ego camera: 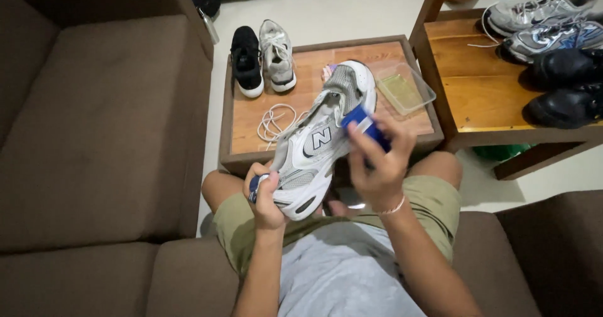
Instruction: A person prepares a sneaker by adjusting the laces and then cleans the midsole using a shoe cleaning applicator.
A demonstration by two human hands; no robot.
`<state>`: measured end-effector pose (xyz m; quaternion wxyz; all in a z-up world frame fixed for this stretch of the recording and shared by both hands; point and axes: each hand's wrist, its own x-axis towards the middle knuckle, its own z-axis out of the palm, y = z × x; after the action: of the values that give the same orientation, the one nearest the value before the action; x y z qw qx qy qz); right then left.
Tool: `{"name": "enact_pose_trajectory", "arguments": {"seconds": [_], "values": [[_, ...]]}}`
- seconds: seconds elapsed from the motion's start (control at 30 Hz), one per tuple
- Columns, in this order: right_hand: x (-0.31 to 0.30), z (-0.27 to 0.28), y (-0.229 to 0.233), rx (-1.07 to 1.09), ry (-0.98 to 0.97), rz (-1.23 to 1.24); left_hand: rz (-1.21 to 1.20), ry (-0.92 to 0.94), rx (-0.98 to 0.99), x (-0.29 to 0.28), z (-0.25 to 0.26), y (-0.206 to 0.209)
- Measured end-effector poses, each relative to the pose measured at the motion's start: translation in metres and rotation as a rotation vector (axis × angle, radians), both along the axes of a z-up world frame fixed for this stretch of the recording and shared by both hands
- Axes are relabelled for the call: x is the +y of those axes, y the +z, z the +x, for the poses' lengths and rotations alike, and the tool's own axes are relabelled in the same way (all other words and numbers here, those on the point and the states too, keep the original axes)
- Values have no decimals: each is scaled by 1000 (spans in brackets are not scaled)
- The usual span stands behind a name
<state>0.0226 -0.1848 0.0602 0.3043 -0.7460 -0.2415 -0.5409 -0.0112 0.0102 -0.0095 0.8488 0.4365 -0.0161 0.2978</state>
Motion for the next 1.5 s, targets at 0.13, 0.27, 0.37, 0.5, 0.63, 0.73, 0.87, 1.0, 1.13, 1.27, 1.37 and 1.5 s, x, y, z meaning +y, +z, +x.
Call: {"name": "enact_pose_trajectory", "arguments": {"seconds": [0.13, 0.27, 0.37, 0.5, 0.63, 0.73, 0.87, 1.0, 1.13, 1.27, 1.37, 1.5], "values": [[17, -14, -14, 21, 31, 16, -20, 35, -7, 0, 7, 7], [18, -15, -25, -34, 65, -18, -67, -46, -5, -2, 5, 13], [-9, 14, -8, -68, -22, 2, -65, -33, 16, -4, -4, 15], [-16, 14, 2, 59, 34, 143, -22, -30, 2, -3, -4, 18], [2, -9, -14, 76, 73, 72, 6, -32, -57, 10, 8, -2], [-10, 5, -9, 19, 40, -5, 96, -26, -56, 17, 0, -5], [-25, 30, 2, 92, 59, 132, 184, -16, -70, 16, 0, 6], [-8, 0, -4, 153, 109, 125, 257, -23, -77, 24, -2, 6], [-29, 23, -4, 97, 84, 50, 357, -10, -29, 27, -17, 5], [-39, 49, 7, 136, 74, 85, 438, 0, -74, 39, -6, -20], [-22, 22, 1, 202, 124, 46, 527, 35, -85, 35, -12, -4], [-20, 21, -8, 184, 36, -88, 665, 50, -220, 26, -18, 32]]}}
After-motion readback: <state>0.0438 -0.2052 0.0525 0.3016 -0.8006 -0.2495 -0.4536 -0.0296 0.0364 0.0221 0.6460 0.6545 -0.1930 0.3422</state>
